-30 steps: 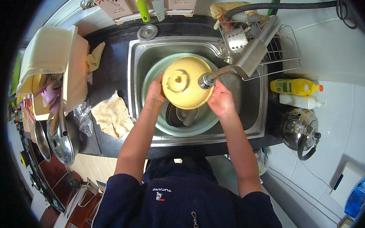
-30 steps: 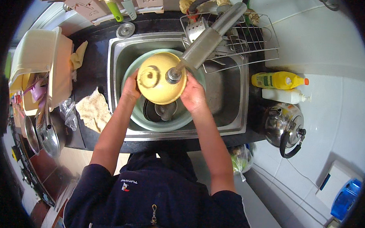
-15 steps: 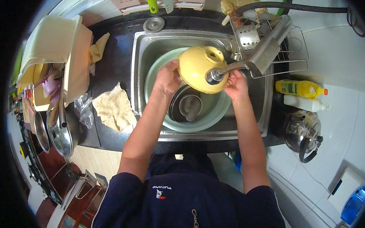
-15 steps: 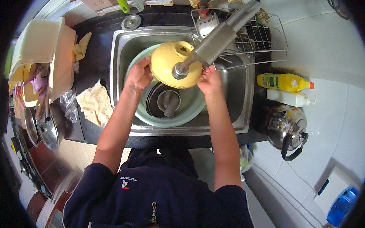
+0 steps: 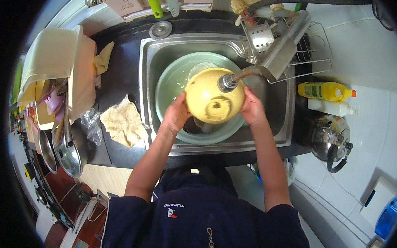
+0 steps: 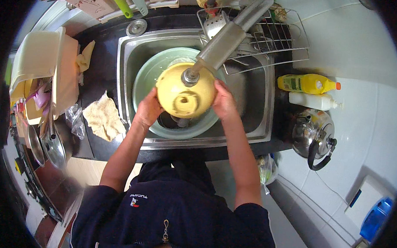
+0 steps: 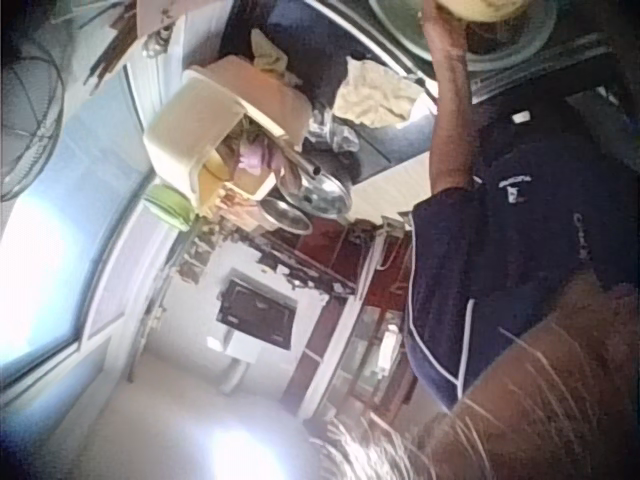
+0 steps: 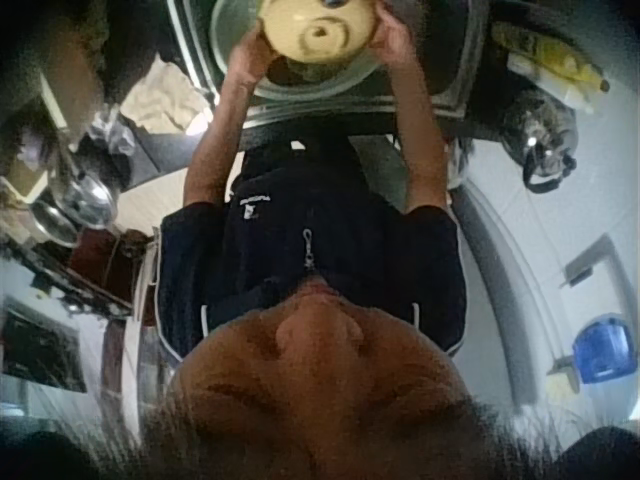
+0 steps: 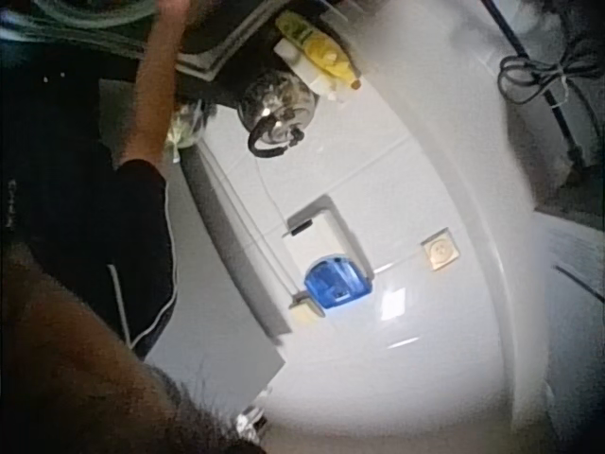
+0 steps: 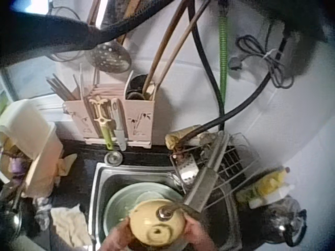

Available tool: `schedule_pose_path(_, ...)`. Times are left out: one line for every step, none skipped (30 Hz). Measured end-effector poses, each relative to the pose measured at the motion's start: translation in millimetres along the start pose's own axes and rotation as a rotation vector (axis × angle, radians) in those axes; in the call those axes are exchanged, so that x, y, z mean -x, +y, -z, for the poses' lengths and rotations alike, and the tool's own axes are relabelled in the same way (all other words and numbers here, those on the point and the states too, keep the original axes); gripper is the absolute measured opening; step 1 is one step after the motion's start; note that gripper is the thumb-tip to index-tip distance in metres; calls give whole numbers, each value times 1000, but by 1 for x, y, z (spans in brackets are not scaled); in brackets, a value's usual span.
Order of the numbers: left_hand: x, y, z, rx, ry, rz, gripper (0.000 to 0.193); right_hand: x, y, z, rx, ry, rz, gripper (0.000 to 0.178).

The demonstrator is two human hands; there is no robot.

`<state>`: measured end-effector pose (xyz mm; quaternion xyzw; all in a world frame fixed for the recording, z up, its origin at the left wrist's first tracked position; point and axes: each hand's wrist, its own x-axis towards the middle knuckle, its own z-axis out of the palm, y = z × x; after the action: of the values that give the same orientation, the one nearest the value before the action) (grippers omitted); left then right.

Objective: The person washes a yellow bowl, a metal bowl, and a metal pot in a kitchen sink using a sponge and running water. They scrub the items and rinse them before placing them on a drying rack.

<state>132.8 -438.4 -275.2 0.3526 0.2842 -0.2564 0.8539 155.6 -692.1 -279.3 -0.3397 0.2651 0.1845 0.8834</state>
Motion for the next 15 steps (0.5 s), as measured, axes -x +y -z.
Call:
schedule_pose_path(-4,1,7,88,-6,-54,46,2,1,-15,-5,-50,-5,30)
schedule_pose_path(-8,4,10,176,-15,-107,48,2,4,-24,7,-86,8,30)
schedule_pose_path(-9,7,13,187,21,-119,48,0,7,-31,19,-122,20,30)
schedule_pose_path(-9,11,12,199,59,-131,48,-3,9,-37,33,-158,31,29)
schedule_pose_path(-8,15,10,211,96,-144,48,-5,11,-42,15,-170,44,28)
schedule_pose_path(-7,18,8,215,92,-144,48,-8,10,-44,13,-158,52,27)
schedule_pose_path(-3,22,1,222,89,-145,47,-10,10,-46,13,-148,57,27)
schedule_pose_path(-2,23,-4,229,86,-146,47,-12,9,-48,14,-137,62,26)
schedule_pose_path(-12,15,1,239,110,-191,45,-14,7,-47,-11,-91,59,27)
schedule_pose_path(-14,12,-4,245,104,-180,45,-15,2,-43,-33,-45,56,28)
schedule_pose_path(-13,12,-16,213,141,-168,44,-17,-2,-39,-55,3,54,28)
schedule_pose_path(-11,14,-26,182,179,-156,44,-19,-4,-35,-65,21,44,29)
schedule_pose_path(-12,13,-27,187,166,-160,45,-21,-6,-31,-75,37,33,30)
schedule_pose_path(-12,13,-27,170,131,-170,46,-23,-6,-27,-85,53,22,31)
schedule_pose_path(-12,13,-27,153,96,-179,46,-23,-6,-24,-86,80,0,32)
